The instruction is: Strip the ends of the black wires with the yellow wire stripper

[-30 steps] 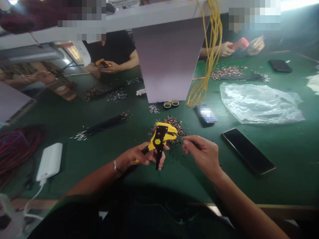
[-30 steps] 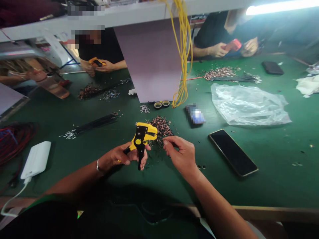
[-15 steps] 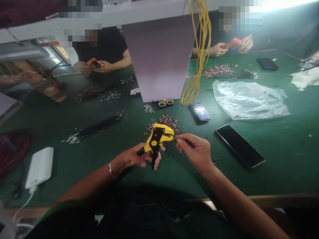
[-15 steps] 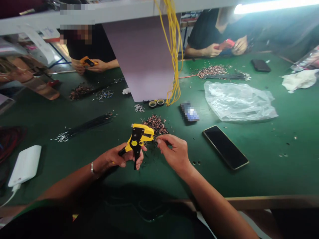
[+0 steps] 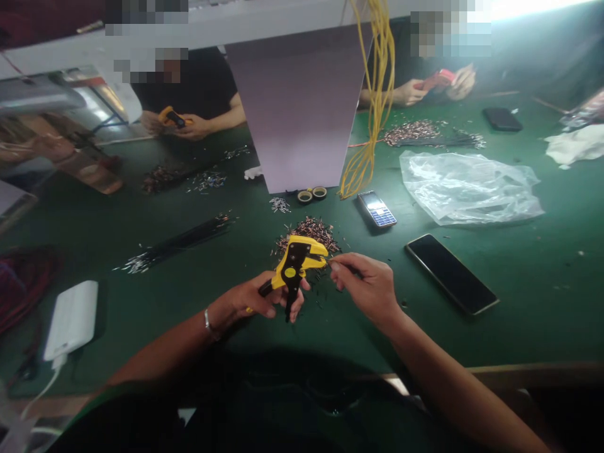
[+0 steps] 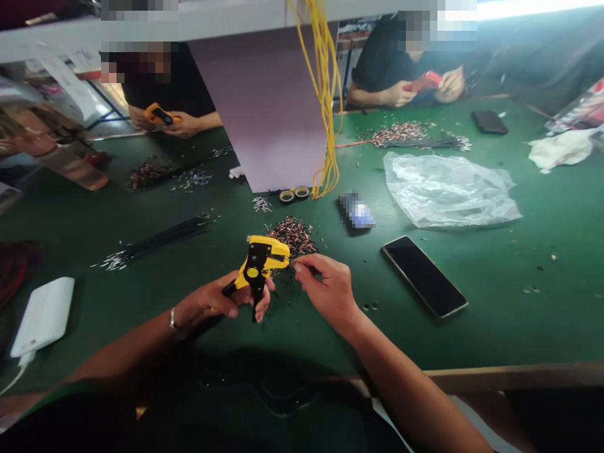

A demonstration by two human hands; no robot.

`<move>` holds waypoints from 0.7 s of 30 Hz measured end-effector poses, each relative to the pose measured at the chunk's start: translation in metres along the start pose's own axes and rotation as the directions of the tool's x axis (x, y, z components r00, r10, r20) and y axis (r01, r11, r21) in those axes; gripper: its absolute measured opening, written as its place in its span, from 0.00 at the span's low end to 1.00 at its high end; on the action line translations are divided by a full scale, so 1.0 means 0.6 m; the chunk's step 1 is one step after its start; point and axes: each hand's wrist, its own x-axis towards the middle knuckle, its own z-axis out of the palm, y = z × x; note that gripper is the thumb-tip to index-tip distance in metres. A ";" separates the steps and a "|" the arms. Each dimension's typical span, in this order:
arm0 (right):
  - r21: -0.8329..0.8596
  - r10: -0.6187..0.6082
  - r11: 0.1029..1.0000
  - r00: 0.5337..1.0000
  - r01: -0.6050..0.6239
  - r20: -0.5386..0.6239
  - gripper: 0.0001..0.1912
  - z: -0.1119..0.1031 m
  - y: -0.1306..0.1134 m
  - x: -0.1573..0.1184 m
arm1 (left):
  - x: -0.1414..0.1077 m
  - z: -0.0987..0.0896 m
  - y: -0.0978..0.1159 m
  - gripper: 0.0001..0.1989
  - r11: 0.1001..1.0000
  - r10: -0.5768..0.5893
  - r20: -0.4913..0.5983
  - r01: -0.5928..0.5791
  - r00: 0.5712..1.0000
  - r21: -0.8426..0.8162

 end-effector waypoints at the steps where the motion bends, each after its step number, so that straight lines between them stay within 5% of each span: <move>1: -0.005 -0.008 1.000 1.000 0.008 0.002 0.07 0.000 0.001 0.000 | 0.000 -0.001 0.000 0.35 1.000 0.005 0.004 -0.005 1.000 0.001; 21: -0.011 -0.008 1.000 1.000 0.008 0.016 0.08 0.001 0.009 0.000 | -0.002 0.004 0.004 0.25 0.999 0.011 -0.022 -0.010 1.000 0.046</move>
